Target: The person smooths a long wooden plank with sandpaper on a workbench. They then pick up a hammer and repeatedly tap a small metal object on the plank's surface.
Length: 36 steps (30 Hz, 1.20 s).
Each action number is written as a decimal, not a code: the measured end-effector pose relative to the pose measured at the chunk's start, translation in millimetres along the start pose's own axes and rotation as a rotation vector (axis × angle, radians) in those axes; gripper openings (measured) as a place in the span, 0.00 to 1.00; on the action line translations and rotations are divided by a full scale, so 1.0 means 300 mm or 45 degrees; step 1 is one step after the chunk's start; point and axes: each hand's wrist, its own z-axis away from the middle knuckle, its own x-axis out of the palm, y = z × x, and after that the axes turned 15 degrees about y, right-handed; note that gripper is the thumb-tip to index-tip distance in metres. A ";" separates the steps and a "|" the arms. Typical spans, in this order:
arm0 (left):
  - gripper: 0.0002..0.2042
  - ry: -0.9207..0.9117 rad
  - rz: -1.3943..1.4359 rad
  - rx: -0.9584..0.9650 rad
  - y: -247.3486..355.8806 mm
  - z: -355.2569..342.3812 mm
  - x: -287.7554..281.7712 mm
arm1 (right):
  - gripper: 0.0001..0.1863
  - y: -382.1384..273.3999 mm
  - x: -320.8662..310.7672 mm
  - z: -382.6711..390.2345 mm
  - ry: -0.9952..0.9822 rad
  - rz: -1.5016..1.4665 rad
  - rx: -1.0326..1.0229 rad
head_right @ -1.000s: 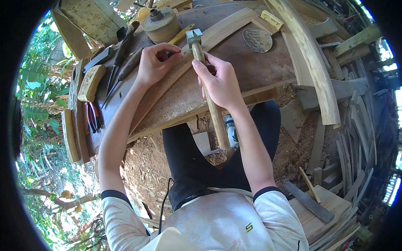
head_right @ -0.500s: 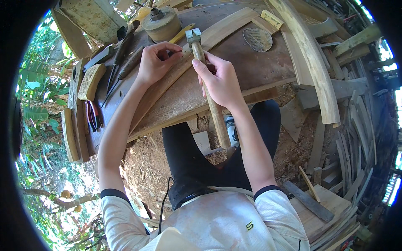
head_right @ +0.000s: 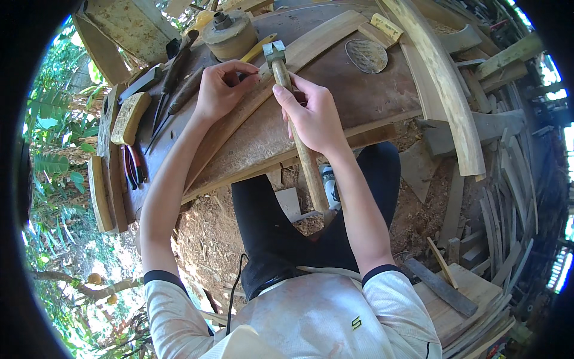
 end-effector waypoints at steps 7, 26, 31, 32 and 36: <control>0.22 0.038 0.081 0.065 0.009 0.000 0.016 | 0.19 -0.020 -0.007 -0.009 -0.007 -0.067 0.069; 0.35 0.055 0.078 0.080 0.010 0.002 0.012 | 0.21 -0.124 0.045 0.066 -0.014 -0.172 0.031; 0.35 0.055 0.067 0.052 0.007 0.009 0.009 | 0.19 -0.124 0.051 0.060 -0.009 -0.192 0.070; 0.35 0.050 0.077 0.049 0.006 0.010 0.010 | 0.19 -0.126 0.052 0.068 0.010 -0.226 0.038; 0.34 0.045 0.081 0.070 0.006 0.002 0.016 | 0.19 -0.115 0.042 0.062 -0.001 -0.207 0.072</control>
